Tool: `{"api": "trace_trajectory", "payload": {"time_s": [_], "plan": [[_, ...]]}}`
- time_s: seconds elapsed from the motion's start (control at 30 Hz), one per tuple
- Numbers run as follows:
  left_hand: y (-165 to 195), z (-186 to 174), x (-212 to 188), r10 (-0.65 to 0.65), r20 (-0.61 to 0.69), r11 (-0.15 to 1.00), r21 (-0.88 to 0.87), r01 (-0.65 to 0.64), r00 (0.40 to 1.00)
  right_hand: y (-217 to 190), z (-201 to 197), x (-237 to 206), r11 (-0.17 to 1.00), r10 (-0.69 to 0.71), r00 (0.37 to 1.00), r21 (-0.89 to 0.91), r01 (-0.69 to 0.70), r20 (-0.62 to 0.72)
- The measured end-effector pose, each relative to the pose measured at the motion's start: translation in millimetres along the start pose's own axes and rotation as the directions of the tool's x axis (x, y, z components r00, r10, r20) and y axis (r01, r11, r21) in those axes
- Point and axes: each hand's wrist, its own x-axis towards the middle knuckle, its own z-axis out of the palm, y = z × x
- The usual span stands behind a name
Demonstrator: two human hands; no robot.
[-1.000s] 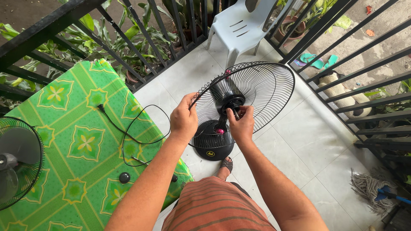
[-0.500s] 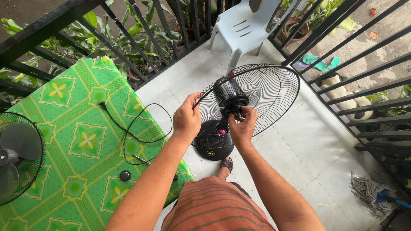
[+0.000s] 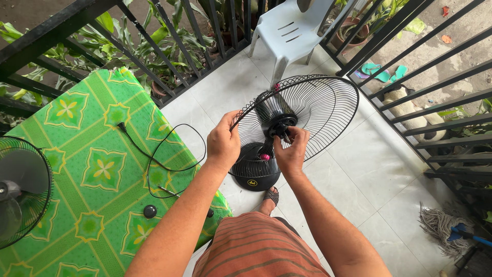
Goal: The person reassembles a standing electric fan on a balcony. They attach the front grille, then the fan blades, and finally the rear grille, securing each part by hand.
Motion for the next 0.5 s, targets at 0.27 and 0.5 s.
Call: {"api": "trace_trajectory", "payload": {"time_s": [0.27, 0.5], "plan": [[-0.8, 0.8, -0.3, -0.002, 0.004, 1.000, -0.013, 0.002, 1.000, -2.7, 1.4, 3.3, 0.998, 0.062, 0.998, 0.030, -0.062, 0.006], [-0.5, -1.2, 2.6, 0.007, 0.006, 1.000, 0.000, -0.007, 1.000, -7.8, 1.6, 6.7, 0.981, 0.169, 0.985, 0.090, -0.170, 0.023]]}}
